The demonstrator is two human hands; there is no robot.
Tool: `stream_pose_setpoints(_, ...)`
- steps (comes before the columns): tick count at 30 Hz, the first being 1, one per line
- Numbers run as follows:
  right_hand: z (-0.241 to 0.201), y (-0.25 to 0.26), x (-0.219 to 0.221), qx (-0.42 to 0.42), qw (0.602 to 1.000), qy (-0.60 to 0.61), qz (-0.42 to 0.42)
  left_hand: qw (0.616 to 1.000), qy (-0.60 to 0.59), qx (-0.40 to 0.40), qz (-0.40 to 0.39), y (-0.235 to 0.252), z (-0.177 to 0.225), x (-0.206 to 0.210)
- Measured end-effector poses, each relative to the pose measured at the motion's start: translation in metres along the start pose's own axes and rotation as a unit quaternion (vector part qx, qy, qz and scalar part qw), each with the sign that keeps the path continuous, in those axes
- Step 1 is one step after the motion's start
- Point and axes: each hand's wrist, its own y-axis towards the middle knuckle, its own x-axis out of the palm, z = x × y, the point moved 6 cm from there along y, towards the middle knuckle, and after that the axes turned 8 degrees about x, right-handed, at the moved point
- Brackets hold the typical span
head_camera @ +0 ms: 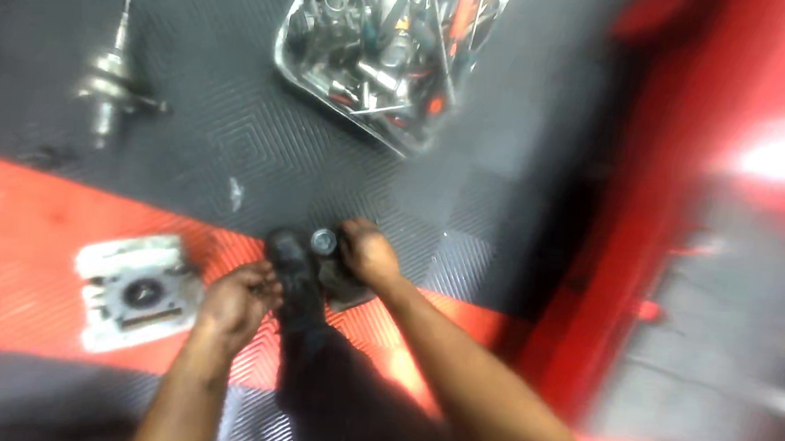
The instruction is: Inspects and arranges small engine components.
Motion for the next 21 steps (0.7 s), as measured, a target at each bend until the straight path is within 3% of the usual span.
stream_pose_setpoints(4, 0.011, 0.001, -0.006, 0.069, 0.996, 0.026, -0.039, 1.0, 0.007, 0.0, -0.017, -0.001, 0.0, -0.004)
stream_pose_setpoints(8, 0.004, -0.003, 0.006, -0.016, 0.994, -0.052, -0.097, 0.998, -0.008, 0.012, -0.053, -0.005, -0.003, -0.006)
stream_pose_setpoints(13, -0.003, 0.008, 0.011, 0.002, 0.991, -0.076, -0.106, 0.997, -0.003, 0.012, -0.079, -0.009, -0.017, -0.008)
stream_pose_setpoints(18, -0.004, 0.01, -0.007, 0.028, 0.996, 0.019, -0.088, 0.996, 0.009, 0.008, -0.085, -0.011, -0.02, -0.004)
stream_pose_setpoints(21, -0.028, -0.002, -0.024, 0.012, 0.985, 0.094, -0.141, 0.988, 0.102, 0.043, -0.106, -0.011, -0.015, 0.002)
